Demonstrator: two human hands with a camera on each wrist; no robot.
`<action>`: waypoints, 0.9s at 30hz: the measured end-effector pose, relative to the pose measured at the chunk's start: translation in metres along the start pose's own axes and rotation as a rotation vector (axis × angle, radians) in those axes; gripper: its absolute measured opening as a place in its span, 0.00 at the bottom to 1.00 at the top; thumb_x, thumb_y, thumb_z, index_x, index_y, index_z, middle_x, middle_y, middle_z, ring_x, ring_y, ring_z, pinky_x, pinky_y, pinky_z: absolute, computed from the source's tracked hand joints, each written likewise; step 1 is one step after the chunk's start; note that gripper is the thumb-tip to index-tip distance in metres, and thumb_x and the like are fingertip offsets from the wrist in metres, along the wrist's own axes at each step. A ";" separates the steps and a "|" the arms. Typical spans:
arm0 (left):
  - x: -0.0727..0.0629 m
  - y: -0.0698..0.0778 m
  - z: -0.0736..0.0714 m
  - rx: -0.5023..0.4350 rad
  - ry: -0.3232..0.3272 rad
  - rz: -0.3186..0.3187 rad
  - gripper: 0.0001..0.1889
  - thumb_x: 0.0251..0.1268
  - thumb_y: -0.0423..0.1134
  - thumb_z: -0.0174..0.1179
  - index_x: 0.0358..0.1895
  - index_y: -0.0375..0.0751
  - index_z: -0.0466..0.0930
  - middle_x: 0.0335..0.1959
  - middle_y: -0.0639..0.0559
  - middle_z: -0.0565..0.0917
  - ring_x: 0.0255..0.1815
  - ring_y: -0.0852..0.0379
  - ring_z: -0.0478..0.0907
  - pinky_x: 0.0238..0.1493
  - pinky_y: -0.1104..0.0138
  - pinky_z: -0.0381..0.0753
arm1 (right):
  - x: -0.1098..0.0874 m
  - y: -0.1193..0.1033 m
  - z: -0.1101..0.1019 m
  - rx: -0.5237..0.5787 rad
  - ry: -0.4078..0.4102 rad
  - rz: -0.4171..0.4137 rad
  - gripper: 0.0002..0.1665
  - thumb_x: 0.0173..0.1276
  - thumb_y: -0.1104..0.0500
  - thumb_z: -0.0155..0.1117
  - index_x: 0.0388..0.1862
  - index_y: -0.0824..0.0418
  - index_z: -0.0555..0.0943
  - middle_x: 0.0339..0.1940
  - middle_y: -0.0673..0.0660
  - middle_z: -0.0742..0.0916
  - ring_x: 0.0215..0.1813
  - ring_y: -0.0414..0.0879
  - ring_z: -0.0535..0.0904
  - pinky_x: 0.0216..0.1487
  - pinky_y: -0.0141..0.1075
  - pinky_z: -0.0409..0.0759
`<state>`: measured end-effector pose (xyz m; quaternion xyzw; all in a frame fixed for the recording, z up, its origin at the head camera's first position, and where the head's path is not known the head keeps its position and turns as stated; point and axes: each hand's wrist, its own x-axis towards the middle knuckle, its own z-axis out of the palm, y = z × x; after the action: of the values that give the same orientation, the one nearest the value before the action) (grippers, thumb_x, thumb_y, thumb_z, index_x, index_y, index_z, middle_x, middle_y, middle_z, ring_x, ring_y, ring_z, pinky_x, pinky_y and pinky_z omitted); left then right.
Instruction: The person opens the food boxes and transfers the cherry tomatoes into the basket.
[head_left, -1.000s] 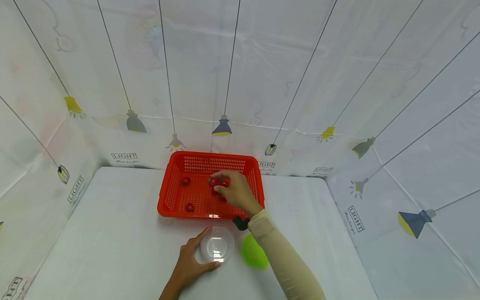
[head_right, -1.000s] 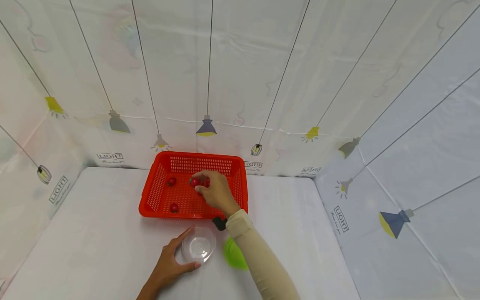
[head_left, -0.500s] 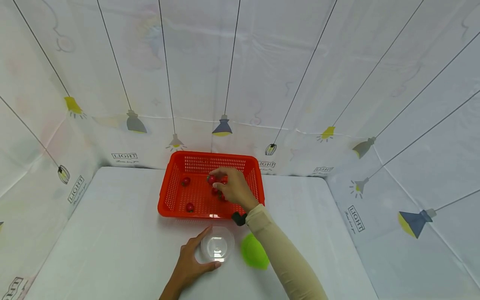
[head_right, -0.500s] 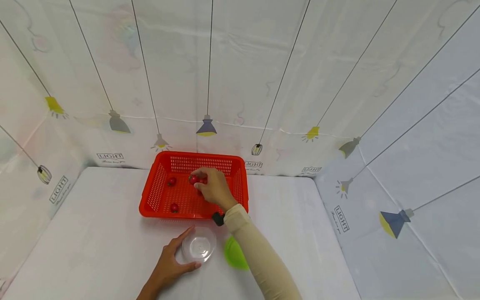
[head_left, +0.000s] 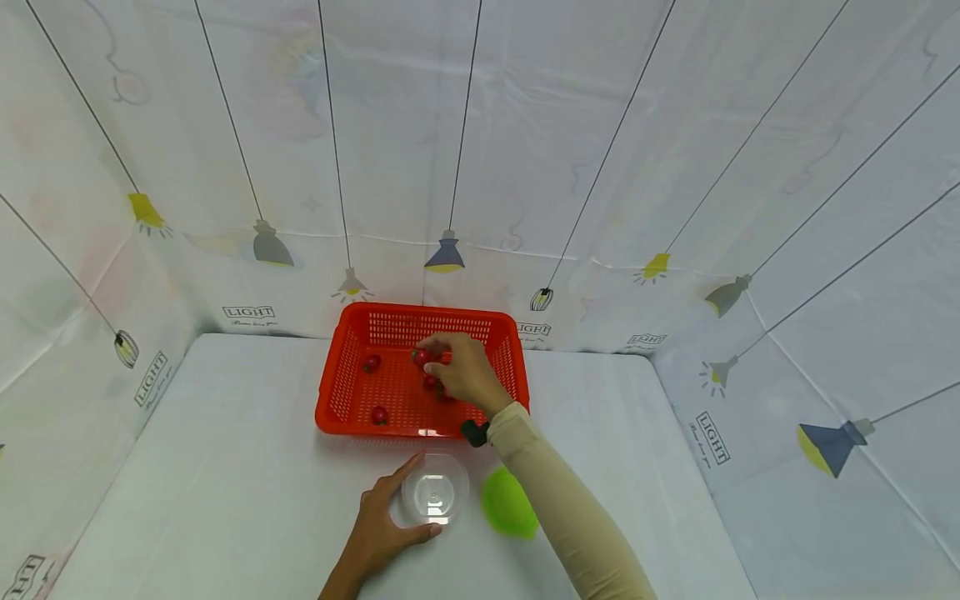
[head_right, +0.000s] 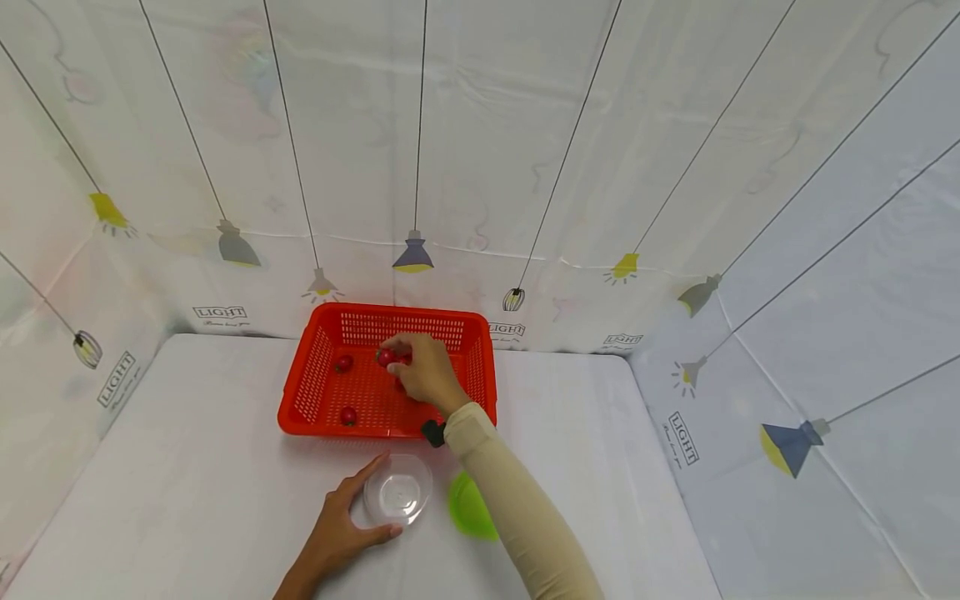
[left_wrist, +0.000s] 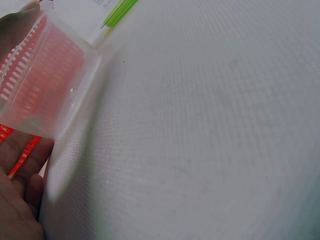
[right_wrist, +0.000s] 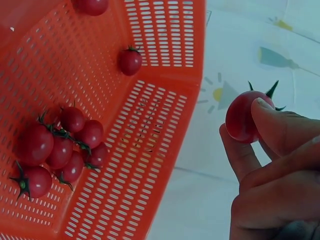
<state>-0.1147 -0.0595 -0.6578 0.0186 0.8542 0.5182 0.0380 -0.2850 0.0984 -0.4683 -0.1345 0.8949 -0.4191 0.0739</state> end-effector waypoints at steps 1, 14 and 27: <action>0.000 0.000 0.000 0.000 0.003 0.002 0.56 0.39 0.67 0.84 0.77 0.85 0.64 0.71 0.65 0.80 0.65 0.59 0.73 0.58 0.60 0.66 | 0.001 0.000 0.000 -0.003 -0.001 0.002 0.21 0.72 0.62 0.74 0.61 0.47 0.88 0.52 0.47 0.90 0.54 0.47 0.82 0.56 0.43 0.86; 0.000 0.001 0.000 0.005 0.008 -0.003 0.56 0.39 0.65 0.85 0.78 0.84 0.65 0.71 0.64 0.81 0.65 0.58 0.73 0.58 0.59 0.66 | 0.010 0.004 0.006 -0.027 -0.008 0.008 0.20 0.73 0.63 0.72 0.61 0.46 0.88 0.55 0.48 0.90 0.63 0.53 0.83 0.69 0.51 0.82; 0.001 0.001 0.000 -0.005 0.002 -0.010 0.55 0.39 0.65 0.85 0.77 0.85 0.65 0.70 0.64 0.81 0.65 0.58 0.73 0.57 0.59 0.66 | 0.018 0.005 0.014 -0.052 -0.019 0.015 0.18 0.72 0.63 0.74 0.57 0.47 0.89 0.54 0.48 0.91 0.60 0.49 0.84 0.67 0.49 0.82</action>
<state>-0.1154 -0.0588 -0.6573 0.0138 0.8532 0.5199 0.0396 -0.2997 0.0861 -0.4817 -0.1336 0.9057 -0.3939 0.0818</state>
